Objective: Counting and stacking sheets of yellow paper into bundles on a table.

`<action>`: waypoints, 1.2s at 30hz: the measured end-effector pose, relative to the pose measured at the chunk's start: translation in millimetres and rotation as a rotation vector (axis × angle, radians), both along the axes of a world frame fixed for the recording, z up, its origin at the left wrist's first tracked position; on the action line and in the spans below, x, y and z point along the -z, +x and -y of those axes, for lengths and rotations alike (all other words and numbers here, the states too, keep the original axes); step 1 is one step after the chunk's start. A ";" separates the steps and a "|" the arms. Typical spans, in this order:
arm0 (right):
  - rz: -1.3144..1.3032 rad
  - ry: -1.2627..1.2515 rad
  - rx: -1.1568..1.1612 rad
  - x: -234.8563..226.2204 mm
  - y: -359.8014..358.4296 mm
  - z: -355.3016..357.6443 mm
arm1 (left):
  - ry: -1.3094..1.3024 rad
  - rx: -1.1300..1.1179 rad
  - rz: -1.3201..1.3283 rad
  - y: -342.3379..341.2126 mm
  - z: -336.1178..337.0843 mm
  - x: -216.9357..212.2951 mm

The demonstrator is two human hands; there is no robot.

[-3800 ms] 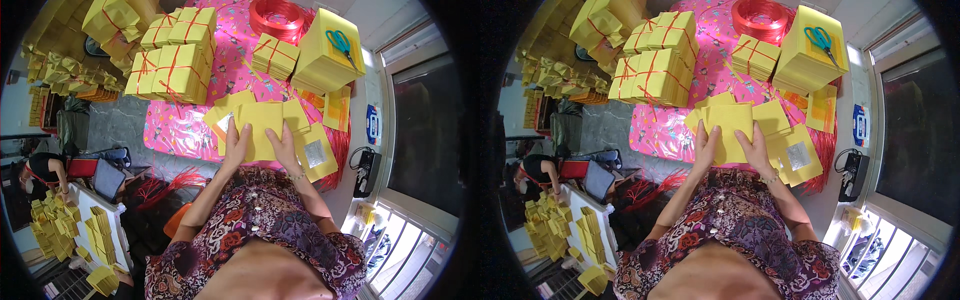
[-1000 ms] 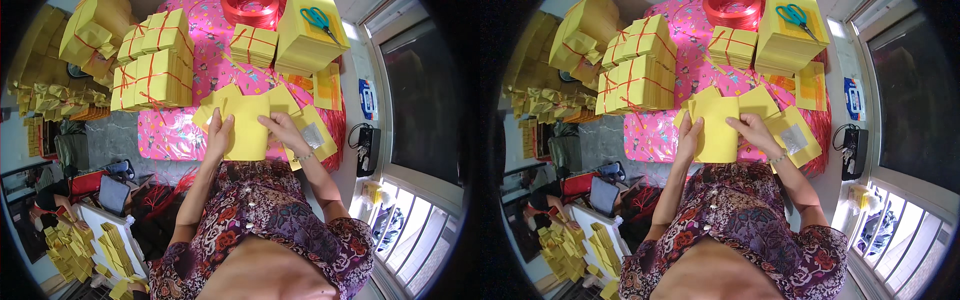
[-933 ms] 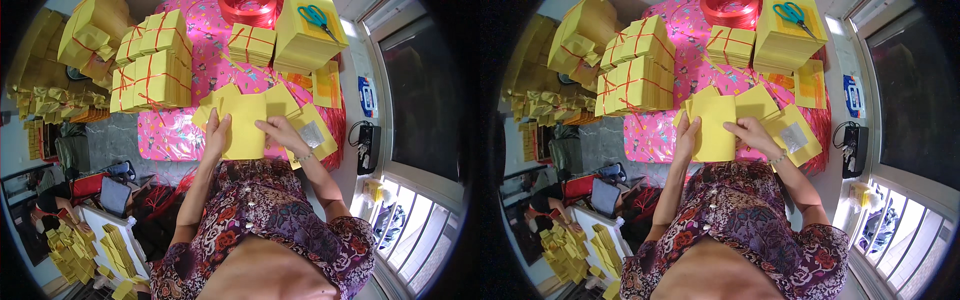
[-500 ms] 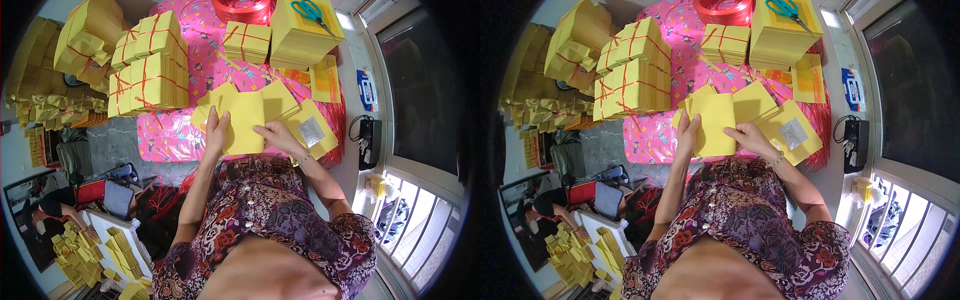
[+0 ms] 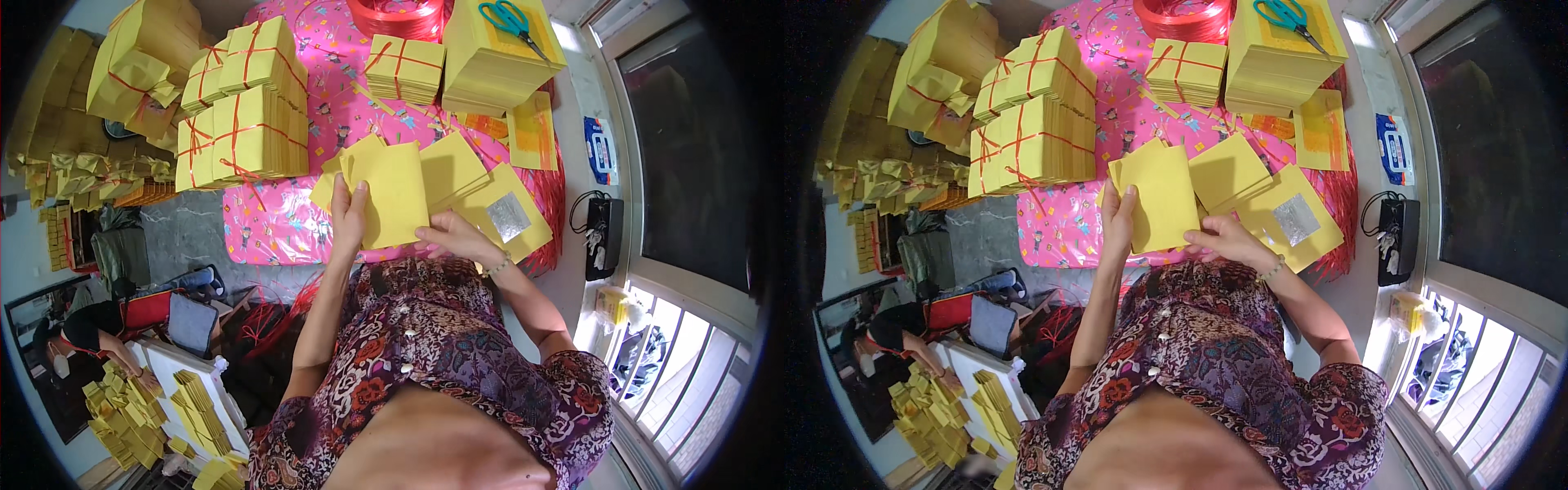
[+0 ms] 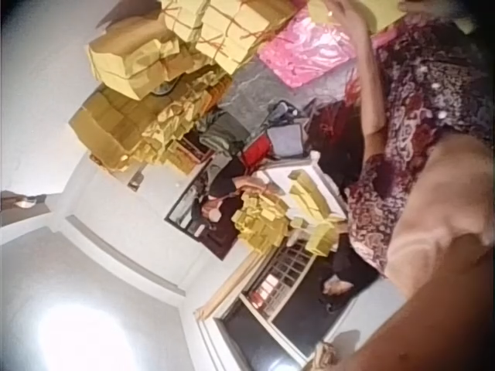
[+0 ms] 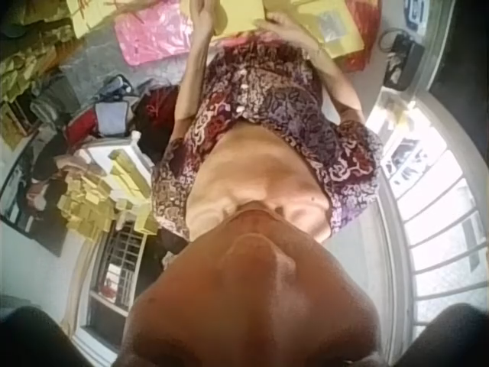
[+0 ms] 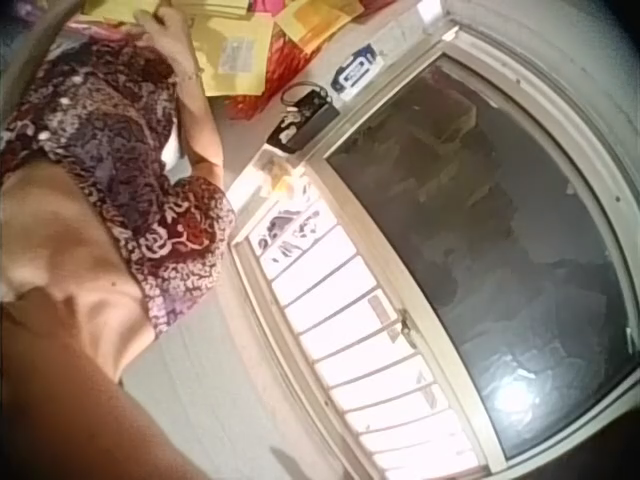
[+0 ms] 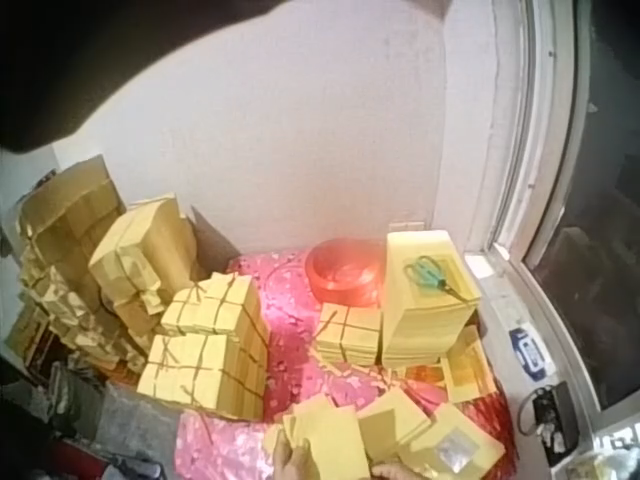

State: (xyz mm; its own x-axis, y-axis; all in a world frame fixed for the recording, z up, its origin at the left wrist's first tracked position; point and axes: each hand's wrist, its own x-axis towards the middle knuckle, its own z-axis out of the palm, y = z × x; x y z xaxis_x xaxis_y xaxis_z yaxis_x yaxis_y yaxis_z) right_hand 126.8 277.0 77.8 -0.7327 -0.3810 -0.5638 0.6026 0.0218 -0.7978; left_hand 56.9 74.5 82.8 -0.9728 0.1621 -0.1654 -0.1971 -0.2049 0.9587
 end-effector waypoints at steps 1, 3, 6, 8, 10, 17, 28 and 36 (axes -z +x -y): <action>-0.040 -0.034 0.081 -0.3 -2.0 -2.2 | -0.002 0.034 0.026 1.2 2.0 -0.8; -0.148 -0.095 0.215 -0.6 -9.8 -8.7 | -0.069 0.134 0.032 4.4 7.2 -3.1; -0.125 0.021 0.183 -1.3 -22.8 -20.9 | -0.203 0.269 -0.017 8.4 14.8 -5.8; -0.131 0.023 0.156 -0.5 -22.8 -21.1 | -0.201 0.279 -0.035 9.0 15.1 -3.9; -0.132 -0.032 0.128 1.4 -19.1 -21.3 | -0.265 0.352 -0.020 7.3 20.0 -1.6; -0.086 0.022 0.289 26.4 -21.8 -36.2 | -0.251 0.577 0.153 -13.7 16.8 18.3; -0.041 0.317 0.628 73.5 -49.7 -94.5 | -0.160 0.377 0.369 -86.2 -43.6 87.5; -0.319 1.093 0.316 112.4 -40.2 -99.6 | -0.474 0.285 0.340 -69.0 -61.5 148.7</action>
State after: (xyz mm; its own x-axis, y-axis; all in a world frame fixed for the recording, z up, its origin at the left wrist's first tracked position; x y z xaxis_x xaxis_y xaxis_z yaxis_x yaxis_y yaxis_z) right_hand 86.6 376.6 -34.6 -0.8747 0.4137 -0.2525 0.4805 0.6720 -0.5635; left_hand -12.1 135.9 -65.9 -0.7832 0.2402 -0.5735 -0.4893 0.3308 0.8069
